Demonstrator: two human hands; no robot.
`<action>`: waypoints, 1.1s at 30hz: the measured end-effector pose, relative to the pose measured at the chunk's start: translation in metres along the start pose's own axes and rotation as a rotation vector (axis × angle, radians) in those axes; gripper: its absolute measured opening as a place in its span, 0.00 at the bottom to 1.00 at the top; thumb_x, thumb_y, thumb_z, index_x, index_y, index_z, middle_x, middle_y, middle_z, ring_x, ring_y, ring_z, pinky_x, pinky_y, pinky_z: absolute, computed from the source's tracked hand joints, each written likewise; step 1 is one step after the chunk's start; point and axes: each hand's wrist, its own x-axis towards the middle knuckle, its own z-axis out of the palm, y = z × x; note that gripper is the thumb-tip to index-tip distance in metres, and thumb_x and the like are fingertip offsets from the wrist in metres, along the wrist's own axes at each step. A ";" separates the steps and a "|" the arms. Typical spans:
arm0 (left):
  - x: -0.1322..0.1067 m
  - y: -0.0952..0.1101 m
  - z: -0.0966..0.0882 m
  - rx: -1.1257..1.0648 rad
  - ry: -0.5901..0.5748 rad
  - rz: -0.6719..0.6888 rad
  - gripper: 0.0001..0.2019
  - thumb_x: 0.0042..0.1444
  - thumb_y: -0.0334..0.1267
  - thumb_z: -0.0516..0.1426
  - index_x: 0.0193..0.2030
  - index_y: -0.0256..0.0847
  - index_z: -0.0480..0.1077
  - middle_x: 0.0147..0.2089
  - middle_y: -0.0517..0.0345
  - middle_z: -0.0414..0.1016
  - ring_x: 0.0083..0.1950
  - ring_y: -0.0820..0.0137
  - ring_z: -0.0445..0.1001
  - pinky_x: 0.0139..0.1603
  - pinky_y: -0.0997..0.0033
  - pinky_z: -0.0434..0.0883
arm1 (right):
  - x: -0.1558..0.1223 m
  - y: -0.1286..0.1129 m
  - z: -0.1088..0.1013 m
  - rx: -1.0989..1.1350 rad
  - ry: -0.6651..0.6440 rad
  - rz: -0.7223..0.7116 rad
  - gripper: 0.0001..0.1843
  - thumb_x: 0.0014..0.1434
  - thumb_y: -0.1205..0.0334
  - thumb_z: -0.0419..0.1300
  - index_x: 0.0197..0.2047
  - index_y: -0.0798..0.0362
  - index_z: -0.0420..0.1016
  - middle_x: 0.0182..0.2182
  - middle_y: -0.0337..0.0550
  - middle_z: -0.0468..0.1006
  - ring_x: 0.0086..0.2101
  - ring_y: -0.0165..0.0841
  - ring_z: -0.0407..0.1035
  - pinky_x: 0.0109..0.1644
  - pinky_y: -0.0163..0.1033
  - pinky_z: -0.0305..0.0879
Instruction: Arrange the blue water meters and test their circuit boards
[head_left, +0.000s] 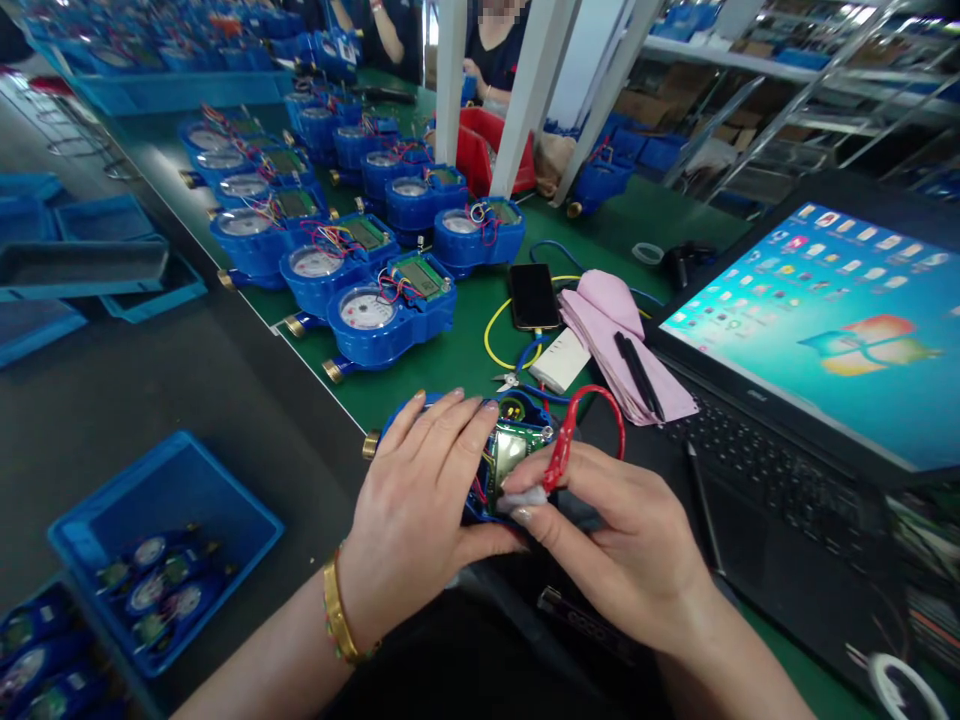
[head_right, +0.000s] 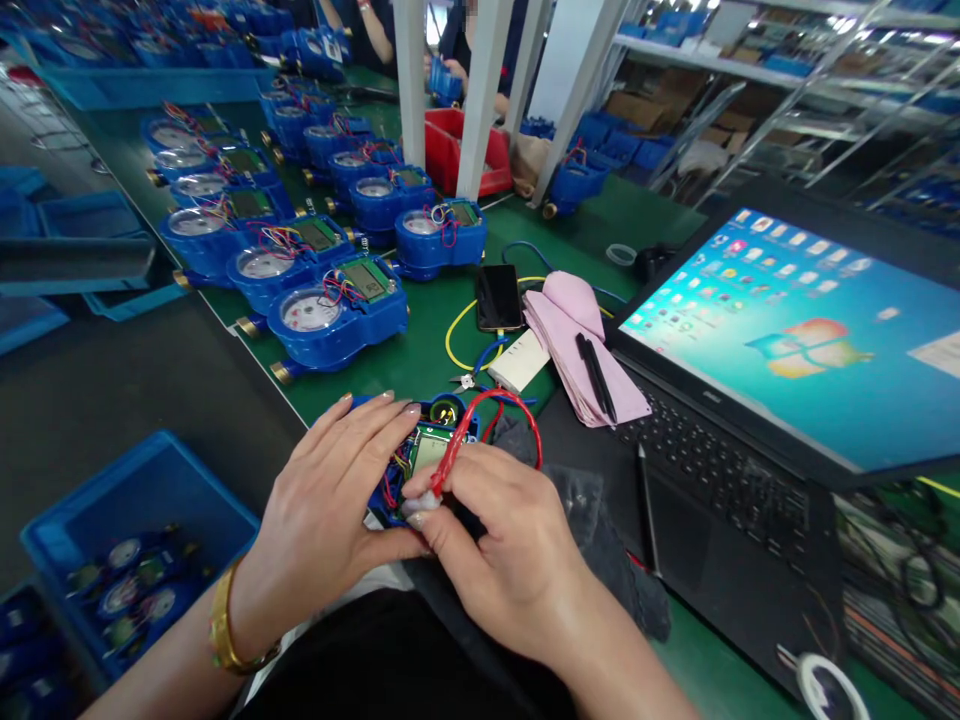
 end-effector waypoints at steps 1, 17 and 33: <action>0.000 0.000 0.000 -0.001 0.004 0.002 0.34 0.55 0.56 0.55 0.60 0.32 0.61 0.59 0.45 0.68 0.62 0.58 0.63 0.67 0.52 0.55 | 0.000 0.000 0.000 -0.004 0.003 -0.003 0.06 0.56 0.73 0.60 0.37 0.54 0.72 0.32 0.36 0.77 0.34 0.25 0.72 0.42 0.27 0.67; -0.001 -0.001 0.001 0.006 0.009 -0.003 0.37 0.52 0.60 0.55 0.59 0.32 0.61 0.59 0.46 0.68 0.62 0.59 0.63 0.67 0.55 0.52 | -0.001 -0.002 0.002 -0.122 -0.014 -0.062 0.05 0.58 0.74 0.57 0.37 0.57 0.72 0.33 0.41 0.78 0.35 0.28 0.72 0.43 0.30 0.67; 0.001 0.003 -0.001 0.018 -0.001 -0.013 0.31 0.58 0.55 0.52 0.58 0.31 0.63 0.59 0.46 0.69 0.62 0.59 0.64 0.66 0.55 0.54 | -0.008 -0.007 0.008 -0.216 0.015 -0.127 0.05 0.58 0.75 0.57 0.38 0.59 0.71 0.33 0.46 0.76 0.35 0.32 0.70 0.41 0.36 0.68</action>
